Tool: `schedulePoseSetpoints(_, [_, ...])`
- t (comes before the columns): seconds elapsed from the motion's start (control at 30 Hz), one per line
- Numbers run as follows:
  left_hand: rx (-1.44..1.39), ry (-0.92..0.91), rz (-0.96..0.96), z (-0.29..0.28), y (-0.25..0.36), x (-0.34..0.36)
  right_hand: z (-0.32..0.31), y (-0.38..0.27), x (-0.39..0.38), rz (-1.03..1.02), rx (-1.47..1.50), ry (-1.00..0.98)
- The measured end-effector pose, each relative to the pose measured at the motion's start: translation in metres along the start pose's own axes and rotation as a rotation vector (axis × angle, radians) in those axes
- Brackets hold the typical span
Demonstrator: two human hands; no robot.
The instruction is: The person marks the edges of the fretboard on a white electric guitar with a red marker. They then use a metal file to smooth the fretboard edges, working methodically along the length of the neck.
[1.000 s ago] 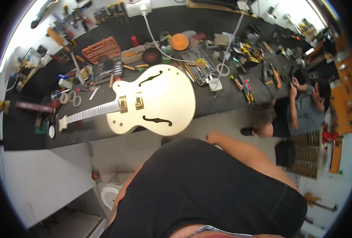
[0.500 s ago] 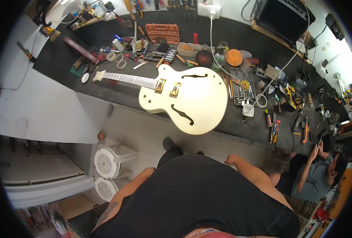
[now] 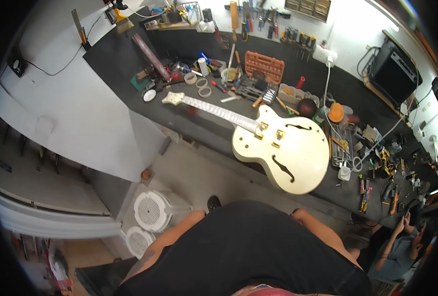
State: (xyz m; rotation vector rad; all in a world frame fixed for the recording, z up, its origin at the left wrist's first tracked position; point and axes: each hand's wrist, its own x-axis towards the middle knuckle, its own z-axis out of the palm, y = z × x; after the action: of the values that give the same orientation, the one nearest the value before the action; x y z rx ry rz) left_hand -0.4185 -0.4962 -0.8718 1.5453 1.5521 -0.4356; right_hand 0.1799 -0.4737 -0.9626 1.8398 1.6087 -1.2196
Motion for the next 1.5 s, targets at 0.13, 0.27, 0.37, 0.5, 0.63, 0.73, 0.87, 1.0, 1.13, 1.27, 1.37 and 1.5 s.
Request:
schedulePoseSetpoints(0.13, [-0.007,0.006,0.002,-0.022,-0.106,0.020,0.036,-0.063,0.028,0.005,0.079,-0.082])
schedulePoseSetpoints(0.27, [0.146,-0.041,-0.143,-0.070,-0.184,0.022,0.044,-0.155,0.039,-0.201,-0.150,-0.004])
schedulePoseSetpoints(0.37, [0.253,-0.097,-0.201,-0.109,-0.239,0.010,-0.004,-0.252,0.039,-0.320,-0.123,-0.038])
schedulePoseSetpoints(0.5, [0.195,0.061,-0.133,-0.177,-0.212,0.054,-0.031,-0.286,0.046,-0.336,0.240,0.149])
schedulePoseSetpoints(0.63, [-0.363,0.410,0.018,-0.245,-0.131,0.092,-0.016,-0.270,0.108,-0.296,0.221,0.174])
schedulePoseSetpoints(0.73, [-0.225,0.434,0.247,-0.308,-0.054,0.092,0.002,-0.254,0.126,-0.189,0.152,0.148])
schedulePoseSetpoints(0.87, [0.168,0.369,0.555,-0.379,-0.019,0.155,0.026,-0.268,0.136,0.162,0.588,0.071])
schedulePoseSetpoints(1.0, [0.485,0.310,0.836,-0.425,-0.006,0.222,0.141,-0.252,0.177,0.107,0.489,0.069])
schedulePoseSetpoints(1.13, [0.629,0.322,1.041,-0.433,-0.007,0.263,0.198,-0.365,0.243,0.004,0.418,0.229])
schedulePoseSetpoints(1.27, [0.676,0.336,1.050,-0.417,-0.026,0.285,0.235,-0.497,0.309,-0.084,0.626,0.060])
schedulePoseSetpoints(1.37, [0.716,0.359,1.133,-0.426,-0.027,0.289,0.190,-0.586,0.302,-0.064,0.679,-0.264])
schedulePoseSetpoints(1.5, [0.700,0.355,1.085,-0.420,-0.042,0.284,0.284,-0.648,0.271,-0.276,0.412,-0.382])
